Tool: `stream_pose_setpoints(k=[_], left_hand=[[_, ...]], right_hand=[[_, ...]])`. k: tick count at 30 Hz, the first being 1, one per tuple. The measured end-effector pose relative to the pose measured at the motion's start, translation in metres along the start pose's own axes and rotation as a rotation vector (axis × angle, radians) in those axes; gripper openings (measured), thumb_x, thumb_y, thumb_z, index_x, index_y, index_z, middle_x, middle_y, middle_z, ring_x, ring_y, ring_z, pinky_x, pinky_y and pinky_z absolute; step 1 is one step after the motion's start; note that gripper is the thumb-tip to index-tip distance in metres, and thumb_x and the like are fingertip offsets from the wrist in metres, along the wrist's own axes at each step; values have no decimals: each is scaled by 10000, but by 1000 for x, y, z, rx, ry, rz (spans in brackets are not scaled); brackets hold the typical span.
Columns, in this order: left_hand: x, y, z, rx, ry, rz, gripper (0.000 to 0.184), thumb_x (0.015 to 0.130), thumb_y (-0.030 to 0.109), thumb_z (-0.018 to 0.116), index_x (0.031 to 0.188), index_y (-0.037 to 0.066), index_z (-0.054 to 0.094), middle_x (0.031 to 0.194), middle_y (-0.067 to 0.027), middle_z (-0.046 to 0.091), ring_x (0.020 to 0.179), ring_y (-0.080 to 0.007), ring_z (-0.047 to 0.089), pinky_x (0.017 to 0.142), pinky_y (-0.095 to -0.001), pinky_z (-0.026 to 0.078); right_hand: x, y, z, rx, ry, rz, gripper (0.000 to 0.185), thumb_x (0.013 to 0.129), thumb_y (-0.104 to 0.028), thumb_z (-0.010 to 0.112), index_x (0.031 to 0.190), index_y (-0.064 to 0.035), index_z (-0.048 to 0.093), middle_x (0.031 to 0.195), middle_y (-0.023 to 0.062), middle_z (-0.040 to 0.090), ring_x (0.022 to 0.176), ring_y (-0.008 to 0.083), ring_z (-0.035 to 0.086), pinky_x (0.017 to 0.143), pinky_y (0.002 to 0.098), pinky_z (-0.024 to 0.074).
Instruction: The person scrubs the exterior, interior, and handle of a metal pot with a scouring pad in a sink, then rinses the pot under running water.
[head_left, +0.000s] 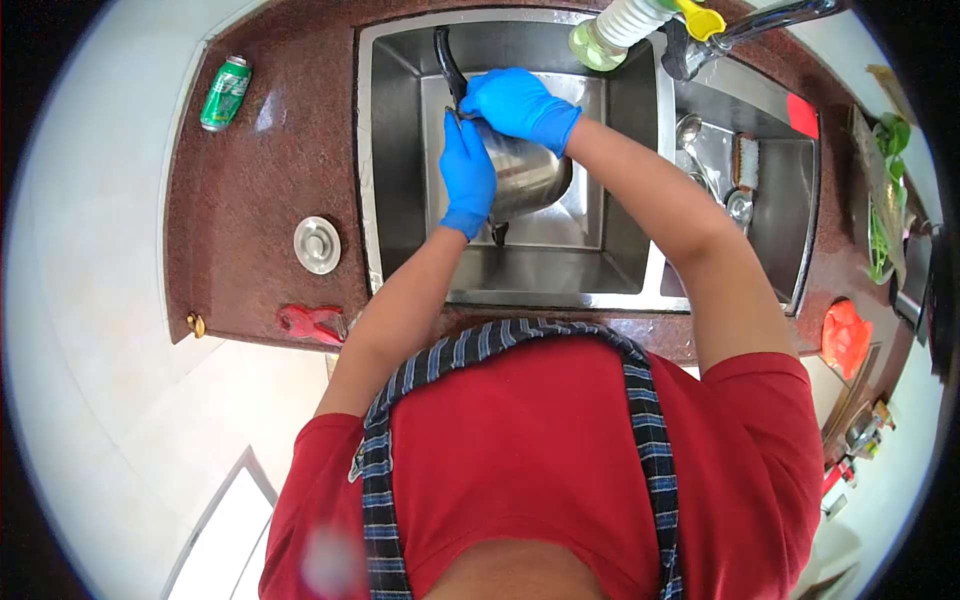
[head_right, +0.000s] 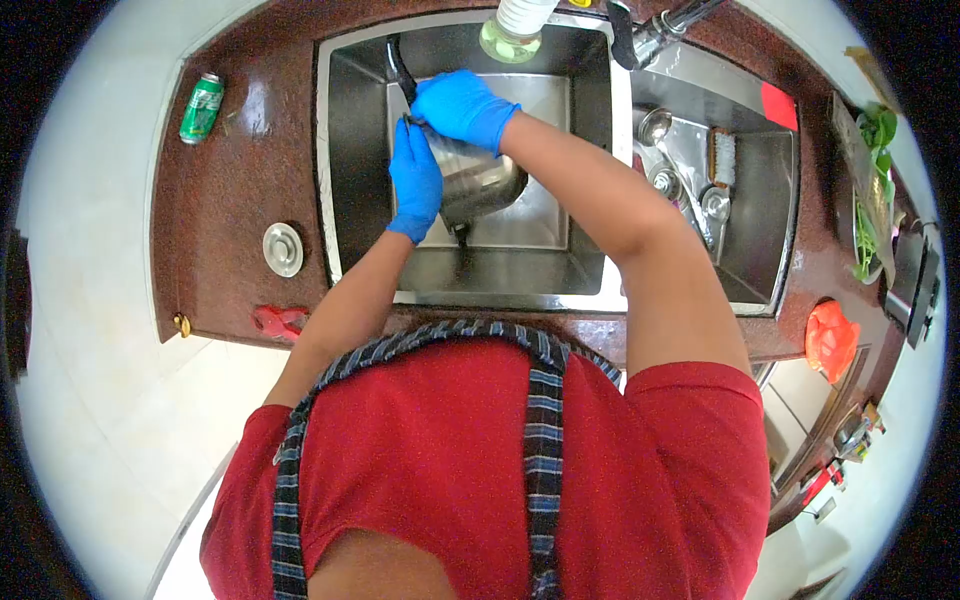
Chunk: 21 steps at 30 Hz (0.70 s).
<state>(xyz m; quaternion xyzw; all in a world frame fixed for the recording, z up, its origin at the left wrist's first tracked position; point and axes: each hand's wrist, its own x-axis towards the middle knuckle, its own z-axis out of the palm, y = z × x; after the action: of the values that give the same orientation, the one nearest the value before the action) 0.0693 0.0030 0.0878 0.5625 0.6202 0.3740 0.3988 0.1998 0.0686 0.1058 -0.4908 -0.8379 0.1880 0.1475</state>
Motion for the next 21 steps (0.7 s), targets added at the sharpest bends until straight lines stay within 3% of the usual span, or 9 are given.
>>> stream_pose_setpoints(k=[4, 11, 14, 21], left_hand=[[-2, 10, 1, 45, 37, -40, 431, 974, 256, 400, 1264, -60, 436, 1030, -257, 602, 880, -264, 597, 788, -343, 452], [-2, -1, 4, -49, 81, 56, 429, 976, 255, 397, 1265, -59, 439, 1037, -238, 607, 882, -230, 582, 799, -329, 449], [-3, 7, 1, -12, 47, 1, 431, 977, 260, 393, 1264, -58, 442, 1034, -229, 609, 887, -223, 578, 797, -329, 447], [-3, 4, 3, -64, 37, 6, 422, 978, 267, 387, 1236, -58, 464, 1000, -229, 612, 868, -229, 580, 781, -335, 445]], right_hand=[[-5, 40, 17, -17, 51, -57, 178, 782, -186, 547, 819, -84, 688, 821, 173, 623, 752, 358, 620, 690, 457, 493], [-7, -11, 1, -36, -9, -18, 183, 796, -189, 533, 859, -101, 680, 846, 163, 626, 793, 344, 625, 699, 447, 497], [-8, 26, 10, 35, 32, 23, 172, 798, -212, 557, 873, -126, 687, 899, 108, 617, 821, 319, 601, 724, 403, 486], [-6, -20, 6, -8, -28, 117, 172, 802, -196, 537, 862, -110, 674, 876, 161, 619, 804, 355, 612, 705, 437, 492]])
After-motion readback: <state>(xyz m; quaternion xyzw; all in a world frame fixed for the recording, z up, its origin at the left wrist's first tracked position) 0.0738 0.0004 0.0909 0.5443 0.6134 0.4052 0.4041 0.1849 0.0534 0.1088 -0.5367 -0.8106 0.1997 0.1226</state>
